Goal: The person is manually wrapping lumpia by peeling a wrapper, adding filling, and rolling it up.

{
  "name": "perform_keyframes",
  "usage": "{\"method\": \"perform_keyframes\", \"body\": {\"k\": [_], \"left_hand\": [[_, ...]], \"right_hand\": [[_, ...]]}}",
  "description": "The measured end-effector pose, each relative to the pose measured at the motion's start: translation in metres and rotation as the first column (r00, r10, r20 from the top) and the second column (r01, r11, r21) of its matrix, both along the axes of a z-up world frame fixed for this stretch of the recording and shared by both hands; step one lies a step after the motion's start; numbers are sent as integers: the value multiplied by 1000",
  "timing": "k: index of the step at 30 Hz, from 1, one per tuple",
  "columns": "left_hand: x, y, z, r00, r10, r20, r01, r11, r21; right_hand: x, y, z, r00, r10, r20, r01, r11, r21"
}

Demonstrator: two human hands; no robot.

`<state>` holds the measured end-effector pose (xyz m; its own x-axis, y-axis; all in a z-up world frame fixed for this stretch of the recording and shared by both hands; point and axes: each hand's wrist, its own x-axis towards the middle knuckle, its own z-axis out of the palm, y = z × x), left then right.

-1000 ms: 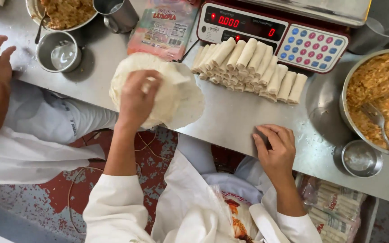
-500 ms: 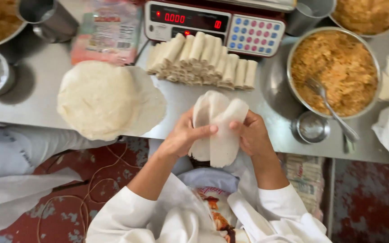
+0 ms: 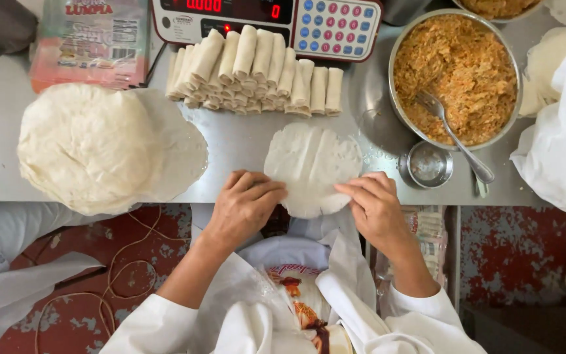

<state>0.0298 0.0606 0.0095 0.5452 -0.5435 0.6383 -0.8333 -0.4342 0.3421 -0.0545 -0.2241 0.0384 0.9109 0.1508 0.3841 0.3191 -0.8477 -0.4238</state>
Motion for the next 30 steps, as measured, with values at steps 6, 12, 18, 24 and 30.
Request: {"method": "perform_keyframes", "body": {"k": [6,12,18,24,30], "left_hand": [[-3,-16,-3,975,198,-99,-187,976,109],[-12,-65,6,984,-166,-65,167,986,22],[-9,-64,16,935,-209,-287,347,710,613],[-7,-66,6,945,-197,-260,323,675,663],[-5,-70,-14,949,-213,-233,315,704,637]], "right_hand": [[-4,4,-9,982,-187,14,185,979,83],[-15,-25,-12,959,-277,-55,276,961,-25],[-24,-47,26,888,-446,-114,363,831,-420],[30,16,11,986,-143,-84,131,982,-137],[62,-4,-15,996,-31,-88,21,993,-114]]}}
